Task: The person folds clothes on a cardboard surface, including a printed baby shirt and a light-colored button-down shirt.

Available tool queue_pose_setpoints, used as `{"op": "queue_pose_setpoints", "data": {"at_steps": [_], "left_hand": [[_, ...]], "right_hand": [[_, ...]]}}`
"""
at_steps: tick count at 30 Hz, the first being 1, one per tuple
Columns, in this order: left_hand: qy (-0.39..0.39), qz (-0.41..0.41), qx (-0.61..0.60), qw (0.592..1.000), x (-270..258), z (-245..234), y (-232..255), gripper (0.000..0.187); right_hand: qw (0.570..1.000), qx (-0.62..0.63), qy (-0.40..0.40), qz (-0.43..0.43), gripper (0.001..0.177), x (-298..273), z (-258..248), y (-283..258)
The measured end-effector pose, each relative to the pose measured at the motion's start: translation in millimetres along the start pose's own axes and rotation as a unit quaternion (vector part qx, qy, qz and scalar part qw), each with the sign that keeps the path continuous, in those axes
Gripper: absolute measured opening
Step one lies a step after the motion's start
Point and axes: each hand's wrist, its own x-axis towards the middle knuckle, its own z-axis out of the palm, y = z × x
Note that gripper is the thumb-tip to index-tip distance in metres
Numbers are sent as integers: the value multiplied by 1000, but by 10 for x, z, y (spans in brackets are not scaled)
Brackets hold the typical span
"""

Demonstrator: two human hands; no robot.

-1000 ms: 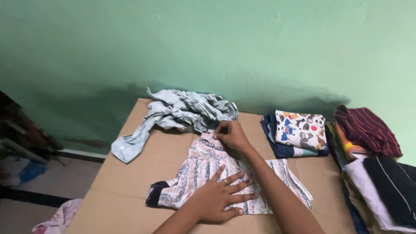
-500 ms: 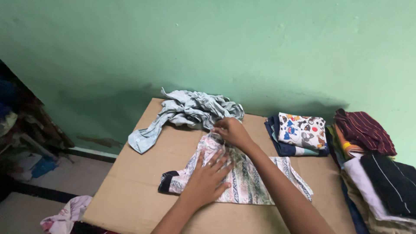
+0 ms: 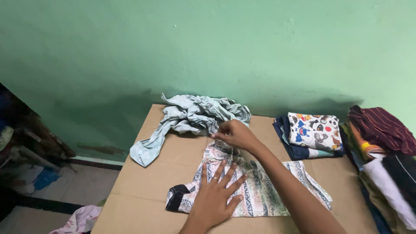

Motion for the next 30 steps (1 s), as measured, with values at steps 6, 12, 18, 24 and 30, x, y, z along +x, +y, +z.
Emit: {"op": "queue_pose_setpoints", "data": {"at_steps": [6, 12, 18, 24, 30], "left_hand": [[-9, -5, -11, 1000, 27, -30, -8, 55], [-12, -10, -15, 1000, 32, -1, -21, 55], [-19, -17, -10, 1000, 16, -7, 6, 56], [9, -2, 15, 1000, -14, 19, -13, 55], [-36, -30, 10, 999, 2, 1, 39, 53]], "right_hand": [[997, 35, -50, -51, 27, -28, -21, 33], [983, -65, 46, -165, 21, -61, 114, 44], [998, 37, 25, -51, 14, -6, 113, 9], [960, 273, 55, 20, 8, 33, 51, 165], [989, -59, 116, -74, 5, 81, 366, -73]]}}
